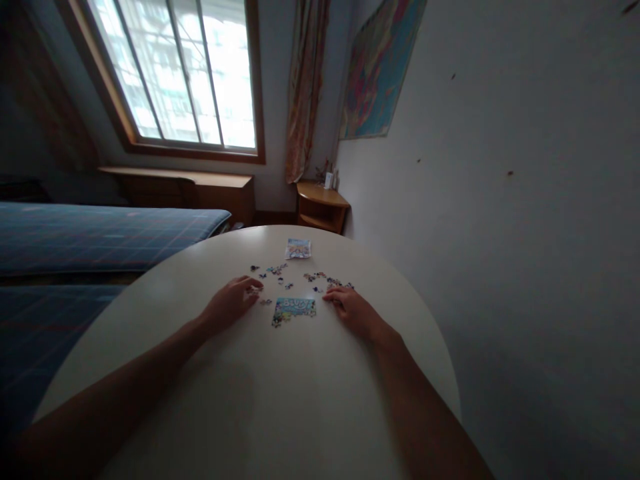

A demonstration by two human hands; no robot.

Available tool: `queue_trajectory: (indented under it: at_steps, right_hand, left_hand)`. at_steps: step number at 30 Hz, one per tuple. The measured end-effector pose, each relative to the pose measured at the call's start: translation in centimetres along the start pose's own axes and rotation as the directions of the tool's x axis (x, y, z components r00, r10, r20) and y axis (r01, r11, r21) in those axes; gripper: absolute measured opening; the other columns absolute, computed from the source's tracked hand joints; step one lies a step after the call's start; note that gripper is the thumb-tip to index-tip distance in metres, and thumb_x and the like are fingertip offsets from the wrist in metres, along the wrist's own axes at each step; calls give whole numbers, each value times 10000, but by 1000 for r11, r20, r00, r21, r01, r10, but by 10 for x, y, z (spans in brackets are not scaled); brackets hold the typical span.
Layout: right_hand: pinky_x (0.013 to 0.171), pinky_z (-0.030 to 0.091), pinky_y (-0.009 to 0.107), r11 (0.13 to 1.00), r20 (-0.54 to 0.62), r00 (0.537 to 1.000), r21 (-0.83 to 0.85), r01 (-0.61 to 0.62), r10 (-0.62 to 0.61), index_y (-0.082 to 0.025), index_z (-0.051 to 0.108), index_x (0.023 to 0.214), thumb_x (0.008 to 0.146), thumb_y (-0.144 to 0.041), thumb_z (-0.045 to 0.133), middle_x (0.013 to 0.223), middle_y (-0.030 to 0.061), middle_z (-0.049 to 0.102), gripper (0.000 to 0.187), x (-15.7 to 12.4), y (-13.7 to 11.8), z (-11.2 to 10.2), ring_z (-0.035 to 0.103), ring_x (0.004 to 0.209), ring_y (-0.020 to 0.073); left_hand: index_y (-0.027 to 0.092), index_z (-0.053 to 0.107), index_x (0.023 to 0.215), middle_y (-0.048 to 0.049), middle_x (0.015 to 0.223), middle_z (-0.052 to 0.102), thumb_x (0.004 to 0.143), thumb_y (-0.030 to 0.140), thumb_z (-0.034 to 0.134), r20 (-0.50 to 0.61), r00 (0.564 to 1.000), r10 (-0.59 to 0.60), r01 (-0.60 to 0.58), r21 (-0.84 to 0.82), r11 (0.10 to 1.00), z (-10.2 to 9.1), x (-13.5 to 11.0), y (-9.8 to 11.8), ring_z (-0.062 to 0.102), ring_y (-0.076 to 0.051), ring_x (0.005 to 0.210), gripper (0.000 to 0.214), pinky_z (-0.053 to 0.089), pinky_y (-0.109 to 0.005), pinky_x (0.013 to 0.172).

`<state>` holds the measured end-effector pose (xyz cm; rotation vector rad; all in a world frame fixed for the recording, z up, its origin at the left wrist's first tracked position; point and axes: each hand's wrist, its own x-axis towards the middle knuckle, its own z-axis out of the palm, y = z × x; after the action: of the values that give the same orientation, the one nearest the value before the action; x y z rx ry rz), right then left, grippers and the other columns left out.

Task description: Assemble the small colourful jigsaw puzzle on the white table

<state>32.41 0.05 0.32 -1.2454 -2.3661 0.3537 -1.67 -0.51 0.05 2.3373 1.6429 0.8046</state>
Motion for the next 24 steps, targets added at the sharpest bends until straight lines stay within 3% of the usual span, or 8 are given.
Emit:
queue_trajectory:
  at_steps: [6, 15, 19, 24]
  right_hand:
    - [1092, 426, 478, 1000, -18, 1000, 24, -14, 15, -229, 726, 1120, 860, -55, 481, 1259, 94, 668, 398, -1, 5, 3, 603, 1202, 211]
    - [1091, 431, 474, 1000, -8, 1000, 27, -12, 12, -226, 725, 1124, 861, -68, 477, 1262, 95, 666, 395, 0, 5, 2, 607, 1193, 208]
    - [1088, 432, 470, 999, -27, 1000, 44, -14, 15, -232, 728, 1113, 859, -72, 485, 1256, 91, 668, 387, 0, 7, 4, 604, 1196, 206]
    - [1095, 424, 470, 998, -20, 999, 49, -27, 28, -221, 729, 1119, 866, -80, 481, 1258, 101, 668, 382, 0, 2, 3, 602, 1200, 218]
  left_hand:
    - [214, 683, 1069, -73, 1144, 680, 909, 271, 563, -21, 991, -135, 136, 140, 981, -9, 1, -5, 612, -250, 1062, 208, 487, -371, 915]
    - [257, 684, 1118, -79, 1103, 710, 923, 291, 532, -51, 952, -301, 305, 174, 936, -8, 6, -9, 660, -262, 1004, 250, 511, -369, 841]
    - [246, 673, 1149, -82, 1142, 705, 940, 272, 487, -42, 967, -251, 255, 171, 952, -4, 6, -13, 647, -260, 1053, 281, 506, -378, 894]
    - [199, 653, 1183, -69, 1238, 676, 956, 242, 446, -15, 999, -47, 49, 131, 990, 8, 10, -18, 576, -230, 1177, 310, 440, -367, 1048]
